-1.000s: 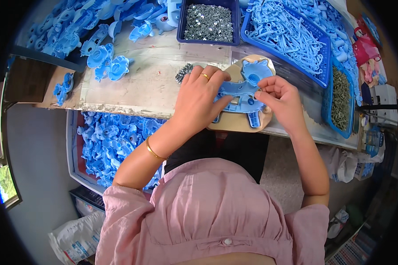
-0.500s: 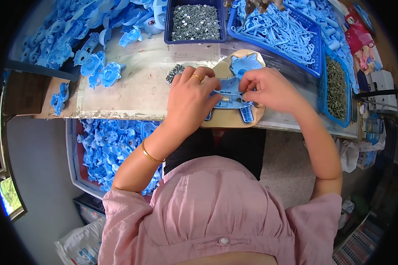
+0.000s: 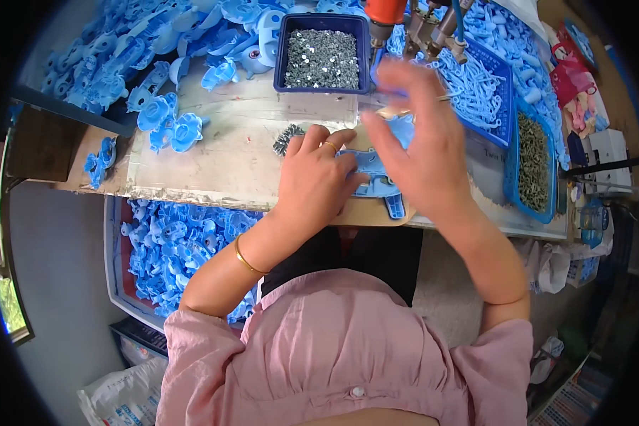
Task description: The person is assembling small blue plastic toy components using an electric screwdriver and assembly jigs at a factory workbench.
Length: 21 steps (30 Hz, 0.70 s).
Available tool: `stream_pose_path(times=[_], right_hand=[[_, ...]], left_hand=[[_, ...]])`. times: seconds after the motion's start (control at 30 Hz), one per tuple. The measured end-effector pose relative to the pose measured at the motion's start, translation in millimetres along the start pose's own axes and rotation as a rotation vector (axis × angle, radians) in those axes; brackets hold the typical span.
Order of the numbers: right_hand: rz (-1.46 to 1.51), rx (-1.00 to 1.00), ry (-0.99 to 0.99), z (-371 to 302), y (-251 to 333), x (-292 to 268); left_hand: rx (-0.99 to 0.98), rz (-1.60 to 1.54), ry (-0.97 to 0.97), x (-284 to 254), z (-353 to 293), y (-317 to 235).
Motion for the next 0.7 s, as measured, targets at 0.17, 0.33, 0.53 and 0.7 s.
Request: stream_pose_path(times=[0.17,0.33,0.53,0.7], right_hand=[[-0.307,-0.128,-0.539,79,23,14],[-0.488,-0.139,-0.777,135,-36,29],[-0.019,0.012,-0.575,146,-27,10],[0.165,0.079,-0.116,136,-7,-17]], left_hand=[[0.052,-0.114,-0.121,-16,16,1],[0.045,-0.117,-0.192,-15,40,28],[-0.041,0.245,-0.255,-27,80,109],[-0.121,0.187,0.129,10,117,137]])
Point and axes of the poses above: each hand's wrist, its own z-axis towards the middle knuckle, its own x-axis out of the palm, y = z × x, the point moved 5 cm from there along z, towards the middle knuckle, and after that the axes turned 6 degrees about -z, right-handed, at the moved point
